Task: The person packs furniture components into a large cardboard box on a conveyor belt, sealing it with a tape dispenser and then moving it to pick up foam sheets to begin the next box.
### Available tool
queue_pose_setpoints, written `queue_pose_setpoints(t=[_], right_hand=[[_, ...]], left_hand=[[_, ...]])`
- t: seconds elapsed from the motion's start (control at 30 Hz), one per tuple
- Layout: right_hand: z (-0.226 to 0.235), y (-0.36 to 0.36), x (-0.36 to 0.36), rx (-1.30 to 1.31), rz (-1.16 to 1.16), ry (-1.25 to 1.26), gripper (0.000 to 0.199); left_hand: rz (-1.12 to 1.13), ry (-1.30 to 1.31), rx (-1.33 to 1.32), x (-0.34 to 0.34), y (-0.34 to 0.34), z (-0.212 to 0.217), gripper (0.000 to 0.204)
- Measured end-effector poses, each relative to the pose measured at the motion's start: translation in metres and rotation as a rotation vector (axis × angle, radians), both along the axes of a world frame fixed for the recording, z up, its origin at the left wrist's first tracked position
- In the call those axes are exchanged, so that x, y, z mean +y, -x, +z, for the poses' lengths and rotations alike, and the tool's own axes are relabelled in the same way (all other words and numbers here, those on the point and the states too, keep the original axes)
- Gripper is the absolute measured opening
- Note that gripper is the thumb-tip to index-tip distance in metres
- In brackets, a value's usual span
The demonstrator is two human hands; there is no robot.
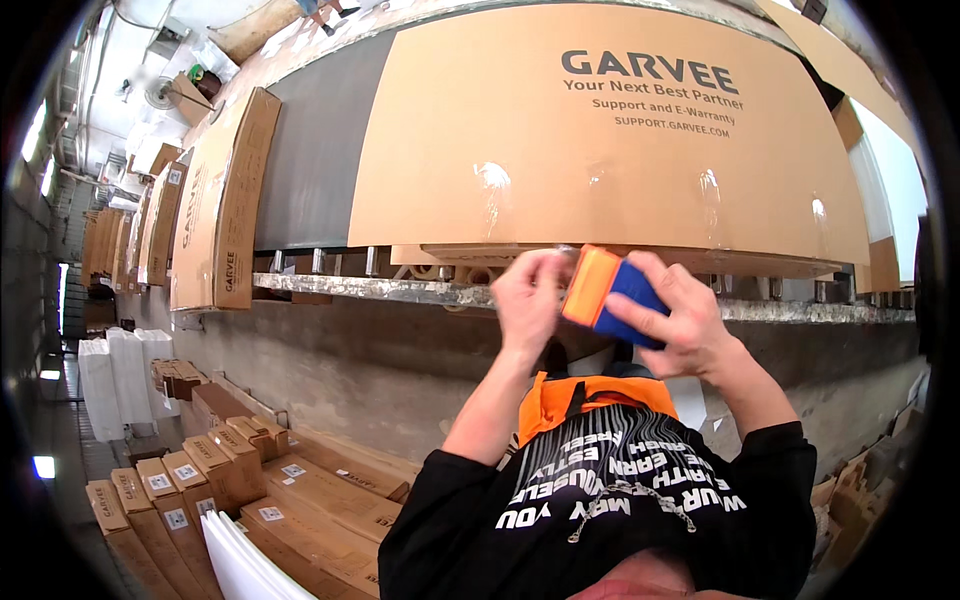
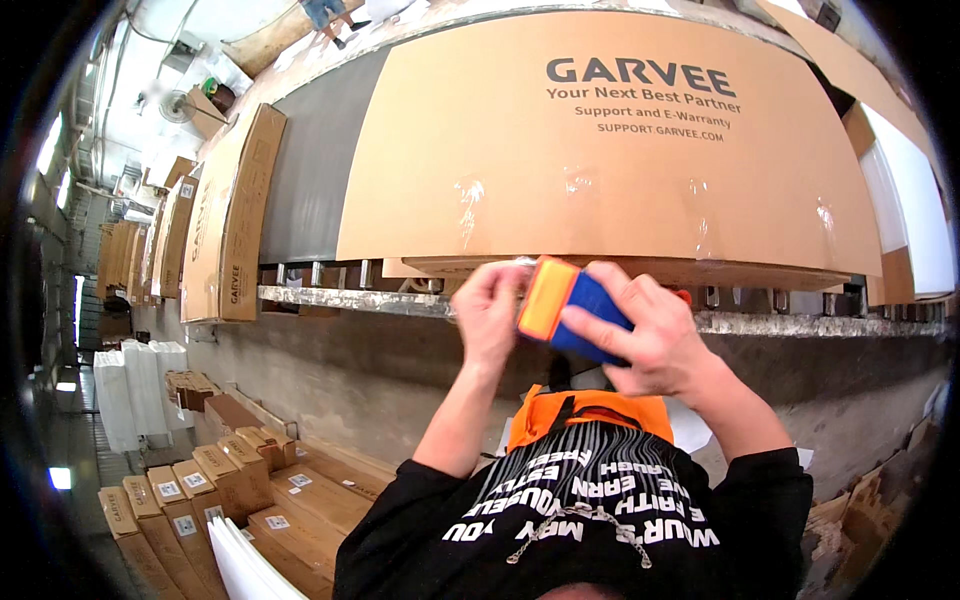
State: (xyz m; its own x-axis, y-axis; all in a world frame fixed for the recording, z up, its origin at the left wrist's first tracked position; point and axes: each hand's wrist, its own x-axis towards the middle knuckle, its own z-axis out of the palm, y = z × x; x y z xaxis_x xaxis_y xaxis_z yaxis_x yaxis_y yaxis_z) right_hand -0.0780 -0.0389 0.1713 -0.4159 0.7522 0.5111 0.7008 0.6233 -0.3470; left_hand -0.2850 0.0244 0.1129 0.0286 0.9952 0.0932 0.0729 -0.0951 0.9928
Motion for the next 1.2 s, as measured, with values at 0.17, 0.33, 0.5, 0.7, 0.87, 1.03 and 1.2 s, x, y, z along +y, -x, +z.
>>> queue_pose_setpoints(t=[0.17, 0.33, 0.5, 0.7, 0.87, 1.03, 1.2], right_hand=[[0.035, -0.060, 0.013, -0.314, 0.078, 0.013, 0.075], [0.031, -0.055, 0.011, -0.501, 0.082, 0.161, 0.075], [0.018, -0.051, 0.028, -0.498, 0.044, 0.147, 0.075], [0.011, -0.037, 0.048, -0.569, 0.039, 0.208, 0.063], [0.008, -0.038, 0.054, -0.553, 0.003, 0.279, 0.054], [-0.051, -0.022, 0.067, -0.243, 0.079, 0.103, 0.048], [-0.024, -0.038, 0.067, -0.547, 0.171, 0.377, 0.037]], left_hand=[[0.652, -0.025, 0.246, 0.043, 0.157, -0.035, 0.014], [0.633, -0.203, 0.207, 0.061, 0.148, -0.069, 0.017], [0.744, -0.408, 0.549, 0.085, 0.146, -0.079, 0.017], [0.791, -0.260, 0.428, 0.094, 0.156, -0.102, 0.034], [1.134, -0.420, 1.102, 0.101, 0.154, -0.065, 0.079], [0.189, -0.836, 1.168, 0.088, 0.095, -0.107, 0.039], [0.322, -0.949, 1.293, 0.091, 0.077, -0.103, 0.050]])
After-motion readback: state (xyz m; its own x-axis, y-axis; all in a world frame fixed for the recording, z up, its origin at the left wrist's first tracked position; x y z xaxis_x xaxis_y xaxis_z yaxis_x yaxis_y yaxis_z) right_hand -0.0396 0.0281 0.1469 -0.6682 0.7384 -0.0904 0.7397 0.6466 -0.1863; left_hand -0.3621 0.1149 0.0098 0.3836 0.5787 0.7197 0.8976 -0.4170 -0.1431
